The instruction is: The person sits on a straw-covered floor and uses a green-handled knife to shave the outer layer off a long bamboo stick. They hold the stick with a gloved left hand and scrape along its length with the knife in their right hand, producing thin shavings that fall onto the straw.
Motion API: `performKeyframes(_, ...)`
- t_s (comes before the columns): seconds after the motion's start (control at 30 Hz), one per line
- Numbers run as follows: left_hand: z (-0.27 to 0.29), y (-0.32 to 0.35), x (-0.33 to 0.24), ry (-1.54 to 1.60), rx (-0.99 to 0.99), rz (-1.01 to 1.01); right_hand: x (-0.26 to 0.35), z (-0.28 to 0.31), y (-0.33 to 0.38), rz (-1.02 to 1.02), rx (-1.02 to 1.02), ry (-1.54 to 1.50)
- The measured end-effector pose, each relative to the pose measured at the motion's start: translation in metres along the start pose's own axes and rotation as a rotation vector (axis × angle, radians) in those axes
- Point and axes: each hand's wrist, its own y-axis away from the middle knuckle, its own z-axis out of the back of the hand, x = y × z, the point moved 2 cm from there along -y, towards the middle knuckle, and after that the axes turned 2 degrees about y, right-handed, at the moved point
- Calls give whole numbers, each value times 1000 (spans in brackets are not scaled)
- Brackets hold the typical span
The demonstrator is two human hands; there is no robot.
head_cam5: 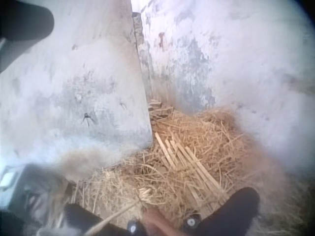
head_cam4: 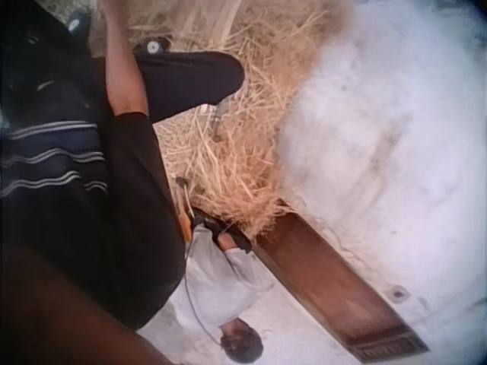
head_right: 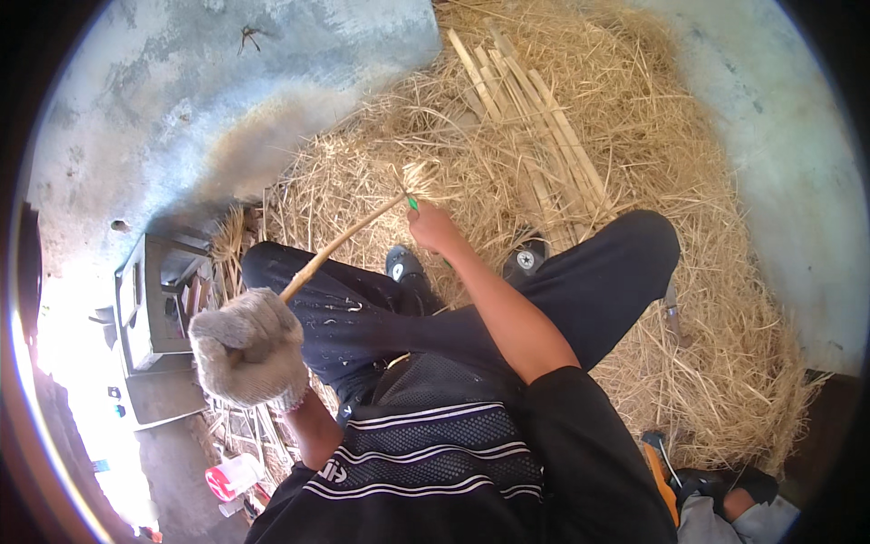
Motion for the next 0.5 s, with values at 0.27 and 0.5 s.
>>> performKeyframes(0.27, 14, 0, -2, 27, 19, -11, 44, -9, 51, 325, -88, 232)
performKeyframes(0.5, 12, -2, -3, 25, 63, 33, 0, -12, 16, 93, -187, 409)
